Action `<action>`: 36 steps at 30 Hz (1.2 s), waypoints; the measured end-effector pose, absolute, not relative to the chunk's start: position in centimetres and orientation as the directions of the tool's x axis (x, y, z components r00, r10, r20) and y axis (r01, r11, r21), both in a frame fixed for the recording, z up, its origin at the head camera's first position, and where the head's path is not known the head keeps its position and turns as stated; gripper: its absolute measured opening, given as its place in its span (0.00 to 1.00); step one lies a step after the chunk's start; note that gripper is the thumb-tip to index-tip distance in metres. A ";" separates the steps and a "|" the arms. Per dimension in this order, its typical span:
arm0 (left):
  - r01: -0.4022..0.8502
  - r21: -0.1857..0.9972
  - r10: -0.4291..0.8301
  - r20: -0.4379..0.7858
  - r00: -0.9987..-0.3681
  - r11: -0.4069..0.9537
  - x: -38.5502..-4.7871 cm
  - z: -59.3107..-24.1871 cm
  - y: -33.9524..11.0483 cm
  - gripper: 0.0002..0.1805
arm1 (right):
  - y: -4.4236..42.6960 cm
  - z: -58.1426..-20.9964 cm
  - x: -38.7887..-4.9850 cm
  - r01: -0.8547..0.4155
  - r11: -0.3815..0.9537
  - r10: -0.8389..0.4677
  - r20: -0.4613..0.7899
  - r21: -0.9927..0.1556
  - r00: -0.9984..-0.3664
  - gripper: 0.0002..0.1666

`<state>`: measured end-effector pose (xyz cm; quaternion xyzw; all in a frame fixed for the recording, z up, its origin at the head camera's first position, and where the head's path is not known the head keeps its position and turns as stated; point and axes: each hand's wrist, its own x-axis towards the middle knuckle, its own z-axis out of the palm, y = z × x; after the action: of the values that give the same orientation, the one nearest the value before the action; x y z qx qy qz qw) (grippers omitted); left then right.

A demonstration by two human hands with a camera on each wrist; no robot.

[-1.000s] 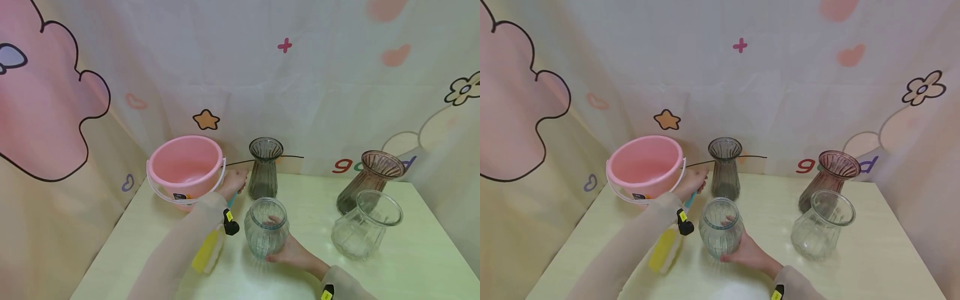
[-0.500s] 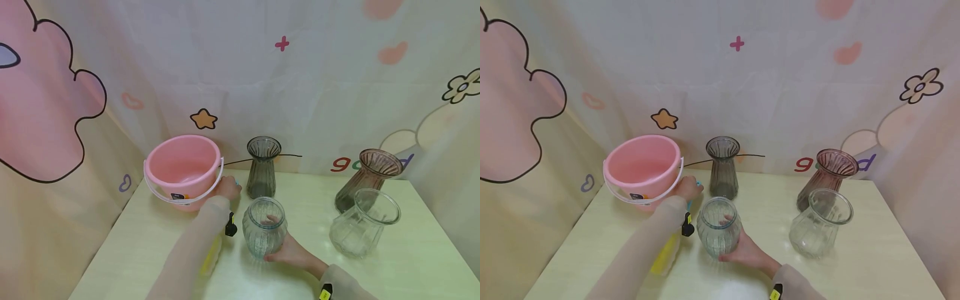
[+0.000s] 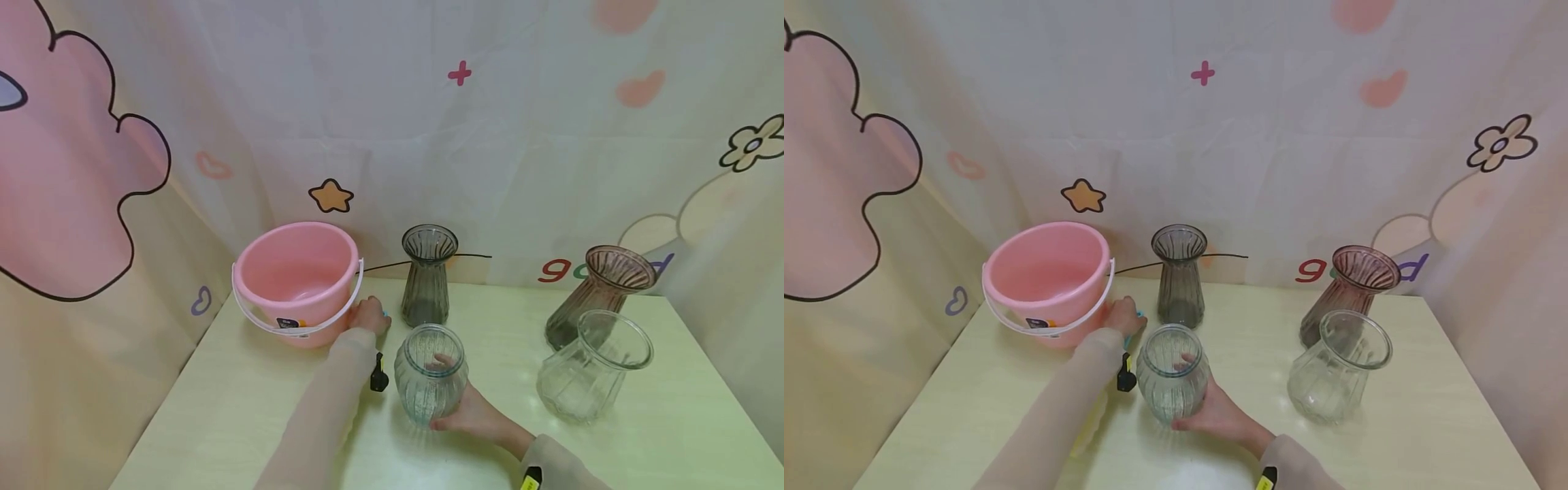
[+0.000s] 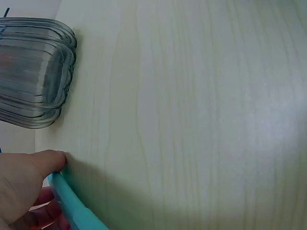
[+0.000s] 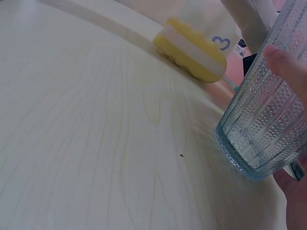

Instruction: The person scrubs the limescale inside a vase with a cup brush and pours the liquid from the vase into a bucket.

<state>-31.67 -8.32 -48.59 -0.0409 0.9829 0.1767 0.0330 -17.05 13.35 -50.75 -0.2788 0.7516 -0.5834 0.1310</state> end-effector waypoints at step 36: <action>0.385 0.721 0.322 0.233 -0.918 0.576 -19.4 -36.3 -17.4 0.20 | 11.4 -50.2 -17.4 -0.151 0.394 -0.163 0.093 -0.907 -0.982 0.63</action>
<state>-19.42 -17.41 -36.27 0.1993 0.8870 0.4148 -0.0383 -17.44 11.39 -50.22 -0.0939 0.8349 -0.5423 0.0054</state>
